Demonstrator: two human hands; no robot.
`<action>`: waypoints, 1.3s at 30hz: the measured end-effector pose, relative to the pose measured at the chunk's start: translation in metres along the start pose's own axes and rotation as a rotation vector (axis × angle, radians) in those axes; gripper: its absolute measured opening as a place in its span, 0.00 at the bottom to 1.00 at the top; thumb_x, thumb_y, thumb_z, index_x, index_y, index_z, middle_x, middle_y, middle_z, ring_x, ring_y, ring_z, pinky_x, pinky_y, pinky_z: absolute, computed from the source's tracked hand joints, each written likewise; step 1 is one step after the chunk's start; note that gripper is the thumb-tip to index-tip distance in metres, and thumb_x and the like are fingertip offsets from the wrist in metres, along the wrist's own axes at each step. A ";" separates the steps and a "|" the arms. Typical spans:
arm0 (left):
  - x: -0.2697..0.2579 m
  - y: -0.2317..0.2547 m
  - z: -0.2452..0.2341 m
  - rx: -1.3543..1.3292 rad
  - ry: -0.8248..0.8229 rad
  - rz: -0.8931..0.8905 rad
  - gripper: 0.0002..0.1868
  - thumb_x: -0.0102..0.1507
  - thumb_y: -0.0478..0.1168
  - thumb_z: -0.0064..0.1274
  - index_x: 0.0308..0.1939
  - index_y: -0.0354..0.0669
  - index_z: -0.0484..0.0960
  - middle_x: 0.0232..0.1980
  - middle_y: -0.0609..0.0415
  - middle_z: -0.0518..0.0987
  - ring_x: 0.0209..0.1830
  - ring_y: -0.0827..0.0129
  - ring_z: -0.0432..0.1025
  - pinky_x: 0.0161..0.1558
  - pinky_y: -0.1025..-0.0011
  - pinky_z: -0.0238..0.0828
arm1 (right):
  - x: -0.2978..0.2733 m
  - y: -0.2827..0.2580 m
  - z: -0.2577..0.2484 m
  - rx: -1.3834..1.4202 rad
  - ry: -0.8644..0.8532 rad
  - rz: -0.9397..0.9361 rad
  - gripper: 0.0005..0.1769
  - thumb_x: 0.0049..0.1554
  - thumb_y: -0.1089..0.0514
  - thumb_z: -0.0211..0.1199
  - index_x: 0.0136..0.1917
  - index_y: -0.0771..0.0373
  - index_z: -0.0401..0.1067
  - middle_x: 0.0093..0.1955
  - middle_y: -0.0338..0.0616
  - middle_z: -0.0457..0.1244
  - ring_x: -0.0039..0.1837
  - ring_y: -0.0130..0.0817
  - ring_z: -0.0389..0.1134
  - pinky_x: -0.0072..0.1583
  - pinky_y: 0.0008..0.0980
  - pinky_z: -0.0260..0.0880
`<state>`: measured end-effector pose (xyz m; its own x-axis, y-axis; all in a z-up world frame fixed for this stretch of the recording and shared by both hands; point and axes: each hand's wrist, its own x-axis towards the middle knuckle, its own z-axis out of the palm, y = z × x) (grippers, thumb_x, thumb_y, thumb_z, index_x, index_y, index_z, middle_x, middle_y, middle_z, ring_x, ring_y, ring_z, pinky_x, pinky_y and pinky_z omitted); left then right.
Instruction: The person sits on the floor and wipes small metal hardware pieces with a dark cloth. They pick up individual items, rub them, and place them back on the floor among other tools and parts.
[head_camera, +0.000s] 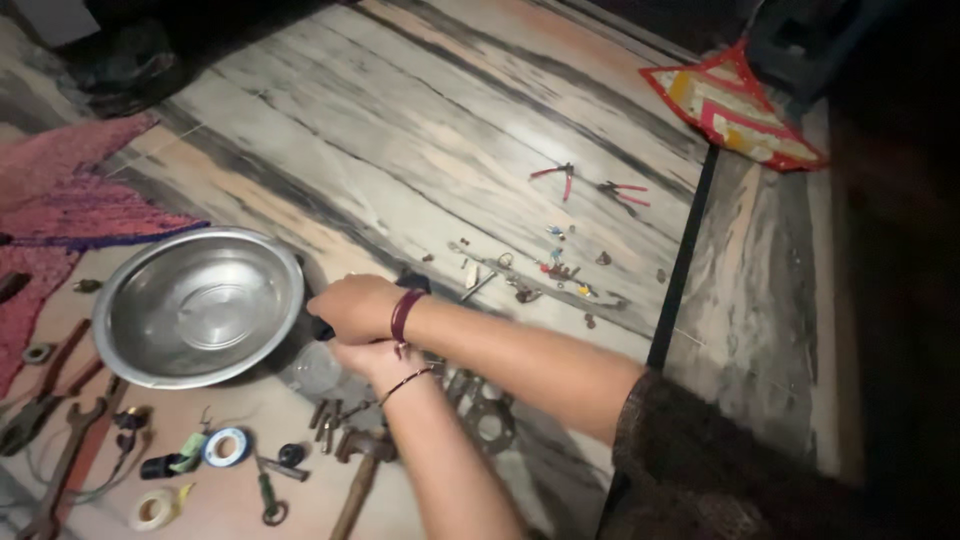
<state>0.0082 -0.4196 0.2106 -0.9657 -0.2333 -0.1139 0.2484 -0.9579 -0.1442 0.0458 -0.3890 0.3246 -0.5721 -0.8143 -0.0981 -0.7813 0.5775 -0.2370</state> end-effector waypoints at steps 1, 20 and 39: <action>-0.006 0.009 -0.001 -0.010 0.023 0.004 0.22 0.63 0.50 0.39 0.53 0.39 0.73 0.55 0.42 0.75 0.60 0.50 0.70 0.61 0.56 0.68 | 0.001 -0.009 -0.004 -0.059 0.006 0.008 0.16 0.49 0.60 0.62 0.51 0.58 0.76 0.47 0.53 0.70 0.52 0.55 0.71 0.54 0.49 0.71; -0.007 -0.029 -0.049 -1.749 -1.104 0.213 0.13 0.64 0.36 0.48 0.52 0.46 0.70 0.47 0.48 0.71 0.54 0.55 0.68 0.55 0.65 0.70 | -0.006 0.047 0.084 0.228 0.281 -0.207 0.19 0.49 0.61 0.67 0.55 0.60 0.72 0.51 0.52 0.66 0.57 0.53 0.68 0.59 0.47 0.68; -0.080 0.046 -0.074 0.107 0.177 0.361 0.20 0.73 0.51 0.39 0.54 0.41 0.78 0.57 0.48 0.81 0.60 0.57 0.74 0.66 0.56 0.69 | -0.037 0.046 0.054 0.432 0.181 -0.241 0.19 0.44 0.60 0.67 0.50 0.64 0.73 0.51 0.55 0.67 0.56 0.55 0.69 0.57 0.49 0.70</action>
<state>0.1029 -0.4329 0.1403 -0.7877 -0.5340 -0.3072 0.5505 -0.8340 0.0380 0.0448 -0.3355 0.2650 -0.4524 -0.8759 0.1678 -0.7437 0.2666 -0.6131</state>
